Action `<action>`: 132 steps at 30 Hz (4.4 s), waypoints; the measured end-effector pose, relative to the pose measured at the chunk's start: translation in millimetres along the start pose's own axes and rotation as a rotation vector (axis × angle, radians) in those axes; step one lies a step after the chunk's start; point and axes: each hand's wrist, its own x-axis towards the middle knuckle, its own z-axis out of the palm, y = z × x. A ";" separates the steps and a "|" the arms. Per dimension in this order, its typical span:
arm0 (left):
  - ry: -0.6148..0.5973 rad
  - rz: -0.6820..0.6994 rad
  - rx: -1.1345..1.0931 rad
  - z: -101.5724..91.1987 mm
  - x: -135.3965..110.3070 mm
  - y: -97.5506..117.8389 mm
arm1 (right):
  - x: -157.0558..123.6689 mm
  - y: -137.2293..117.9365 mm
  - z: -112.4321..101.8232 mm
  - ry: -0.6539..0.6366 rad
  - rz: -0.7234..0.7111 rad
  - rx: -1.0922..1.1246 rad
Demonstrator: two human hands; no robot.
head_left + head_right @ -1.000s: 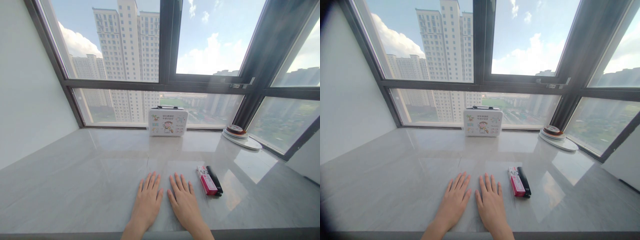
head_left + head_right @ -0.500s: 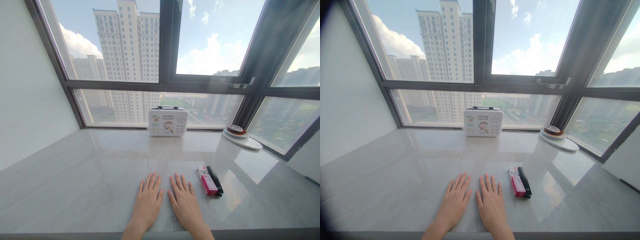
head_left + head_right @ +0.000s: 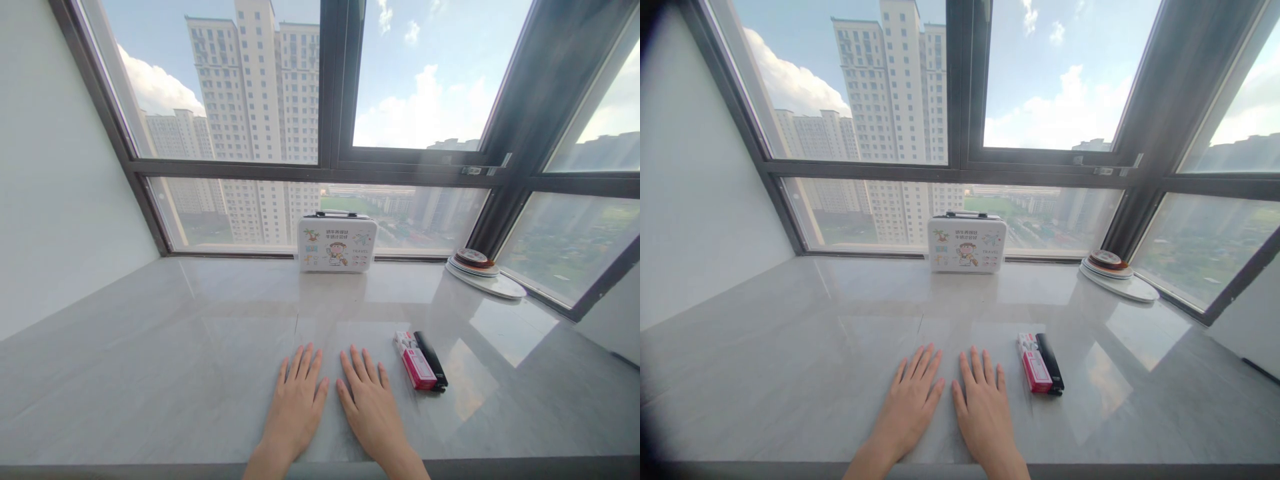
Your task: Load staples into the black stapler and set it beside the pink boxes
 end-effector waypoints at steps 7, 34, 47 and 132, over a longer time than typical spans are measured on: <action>0.006 0.002 -0.005 1.4 -0.3 -0.6 | -1.3 -1.1 -0.9 -0.007 0.003 -0.004; -0.012 -0.006 -0.005 1.6 -0.8 -0.5 | -2.5 -2.0 -2.3 -0.002 0.002 -0.006; -0.013 -0.010 -0.015 0.1 -0.3 0.2 | -0.9 -1.6 -1.5 -0.009 0.010 -0.002; -0.012 -0.016 -0.021 5.0 -1.3 -2.8 | -2.7 -2.2 -1.6 -0.007 0.003 -0.009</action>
